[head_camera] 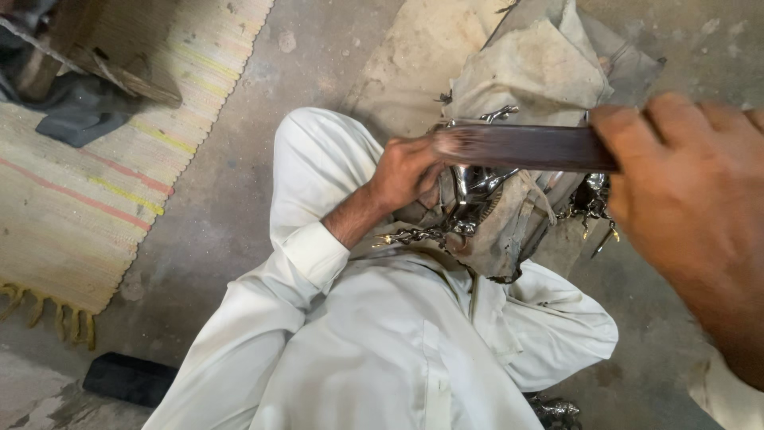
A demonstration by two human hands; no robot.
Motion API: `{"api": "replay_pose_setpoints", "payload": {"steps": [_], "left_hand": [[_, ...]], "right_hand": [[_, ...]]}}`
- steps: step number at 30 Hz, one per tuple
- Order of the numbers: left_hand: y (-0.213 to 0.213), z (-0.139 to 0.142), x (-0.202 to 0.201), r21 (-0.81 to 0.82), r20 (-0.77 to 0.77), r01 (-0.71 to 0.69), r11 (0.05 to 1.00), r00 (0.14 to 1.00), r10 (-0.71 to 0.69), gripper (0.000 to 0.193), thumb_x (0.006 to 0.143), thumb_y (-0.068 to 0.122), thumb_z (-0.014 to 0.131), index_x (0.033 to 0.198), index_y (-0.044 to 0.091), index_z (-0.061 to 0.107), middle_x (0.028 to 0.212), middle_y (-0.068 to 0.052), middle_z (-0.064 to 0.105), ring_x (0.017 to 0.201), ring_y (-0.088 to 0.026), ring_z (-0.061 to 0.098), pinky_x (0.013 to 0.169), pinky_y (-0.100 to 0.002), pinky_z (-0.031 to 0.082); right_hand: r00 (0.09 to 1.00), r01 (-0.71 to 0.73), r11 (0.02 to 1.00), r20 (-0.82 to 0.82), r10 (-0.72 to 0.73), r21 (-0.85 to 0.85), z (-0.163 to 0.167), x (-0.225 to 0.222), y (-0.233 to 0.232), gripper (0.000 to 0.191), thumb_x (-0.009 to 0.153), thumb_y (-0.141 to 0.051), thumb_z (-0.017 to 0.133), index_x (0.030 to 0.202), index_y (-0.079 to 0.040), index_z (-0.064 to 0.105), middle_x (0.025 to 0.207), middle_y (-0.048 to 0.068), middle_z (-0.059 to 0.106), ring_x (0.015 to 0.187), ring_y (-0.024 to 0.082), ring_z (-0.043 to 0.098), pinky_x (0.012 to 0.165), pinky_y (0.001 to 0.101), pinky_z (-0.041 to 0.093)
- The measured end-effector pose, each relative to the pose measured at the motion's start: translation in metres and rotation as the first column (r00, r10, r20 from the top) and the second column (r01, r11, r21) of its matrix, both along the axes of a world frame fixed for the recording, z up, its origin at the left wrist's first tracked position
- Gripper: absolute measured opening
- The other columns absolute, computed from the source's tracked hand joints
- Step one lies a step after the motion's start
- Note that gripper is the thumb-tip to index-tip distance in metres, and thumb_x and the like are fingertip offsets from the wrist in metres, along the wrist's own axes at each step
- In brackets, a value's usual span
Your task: The person sits cross-legged on the floor shaping silver metal animal figurines. They hold a punch against a figurine clamped with a strap, strike the punch with a wooden mallet, then reposition the figurine and pliers between strikes, working over several figurines on a cloth-covered board.
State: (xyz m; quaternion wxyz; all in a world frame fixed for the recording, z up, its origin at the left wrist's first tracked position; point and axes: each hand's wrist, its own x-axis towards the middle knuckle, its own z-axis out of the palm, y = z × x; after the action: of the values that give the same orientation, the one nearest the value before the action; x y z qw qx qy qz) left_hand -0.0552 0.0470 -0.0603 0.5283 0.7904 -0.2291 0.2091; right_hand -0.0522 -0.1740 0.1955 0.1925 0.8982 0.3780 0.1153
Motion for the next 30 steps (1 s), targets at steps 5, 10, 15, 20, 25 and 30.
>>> {"api": "replay_pose_setpoints", "payload": {"steps": [5,10,15,20,25,30], "left_hand": [[0.007,0.007,0.007,0.060,-0.019,0.095,0.994,0.995,-0.094,0.054,0.087,-0.010,0.068,0.136,0.011,0.062,0.107,-0.005,0.079,0.082,-0.015,0.079,0.057,-0.026,0.060],[0.012,0.011,0.006,0.108,0.000,0.107,0.988,0.994,-0.108,0.049,0.082,-0.007,0.069,0.127,0.011,0.065,0.106,-0.007,0.079,0.092,-0.021,0.079,0.072,-0.033,0.062],[0.010,0.015,0.008,0.060,-0.181,0.187,0.981,0.968,-0.173,0.038,0.093,0.005,0.068,0.130,0.009,0.065,0.100,-0.007,0.078,0.083,-0.016,0.080,0.073,-0.031,0.064],[0.009,0.013,0.013,0.125,-0.045,0.160,0.979,0.987,-0.156,0.040,0.093,0.008,0.069,0.133,0.010,0.063,0.112,-0.009,0.078,0.093,-0.019,0.079,0.080,-0.032,0.063],[0.009,0.009,0.017,0.171,-0.035,0.168,0.971,0.986,-0.164,0.047,0.090,0.008,0.069,0.136,0.010,0.063,0.110,-0.007,0.079,0.098,-0.018,0.079,0.081,-0.032,0.064],[0.009,0.010,0.016,0.145,-0.040,0.151,0.978,0.988,-0.147,0.044,0.092,0.013,0.071,0.135,0.011,0.062,0.105,-0.007,0.079,0.094,-0.018,0.079,0.077,-0.032,0.063]], "right_hand": [[0.995,0.089,0.995,-0.043,-0.087,0.042,-0.008,-0.004,-0.014,0.032,0.087,-0.007,0.076,0.118,-0.011,0.070,0.095,0.009,0.061,0.086,0.028,0.064,0.079,0.0373,0.052],[0.991,0.133,0.991,-0.028,-0.134,-0.031,-0.018,-0.013,-0.027,0.039,0.077,-0.006,0.080,0.115,-0.011,0.071,0.090,0.010,0.063,0.085,0.031,0.066,0.080,0.0412,0.054],[0.976,0.195,0.975,-0.114,-0.183,0.105,-0.024,-0.016,-0.036,0.031,0.087,-0.004,0.078,0.115,-0.006,0.066,0.096,0.013,0.064,0.088,0.033,0.065,0.082,0.0415,0.052],[0.980,0.171,0.940,-0.151,-0.131,0.294,-0.033,-0.016,-0.047,0.025,0.094,-0.005,0.074,0.116,-0.005,0.063,0.102,0.013,0.064,0.093,0.033,0.064,0.085,0.0393,0.050],[0.984,0.175,0.942,-0.088,-0.156,0.285,-0.049,-0.013,-0.052,0.032,0.086,-0.007,0.076,0.116,-0.005,0.067,0.099,0.014,0.065,0.091,0.035,0.065,0.085,0.0427,0.051],[0.979,0.206,0.953,-0.056,-0.198,0.222,-0.063,-0.015,-0.065,0.035,0.074,-0.005,0.080,0.107,-0.005,0.068,0.093,0.014,0.068,0.084,0.035,0.068,0.077,0.0457,0.052]]}}
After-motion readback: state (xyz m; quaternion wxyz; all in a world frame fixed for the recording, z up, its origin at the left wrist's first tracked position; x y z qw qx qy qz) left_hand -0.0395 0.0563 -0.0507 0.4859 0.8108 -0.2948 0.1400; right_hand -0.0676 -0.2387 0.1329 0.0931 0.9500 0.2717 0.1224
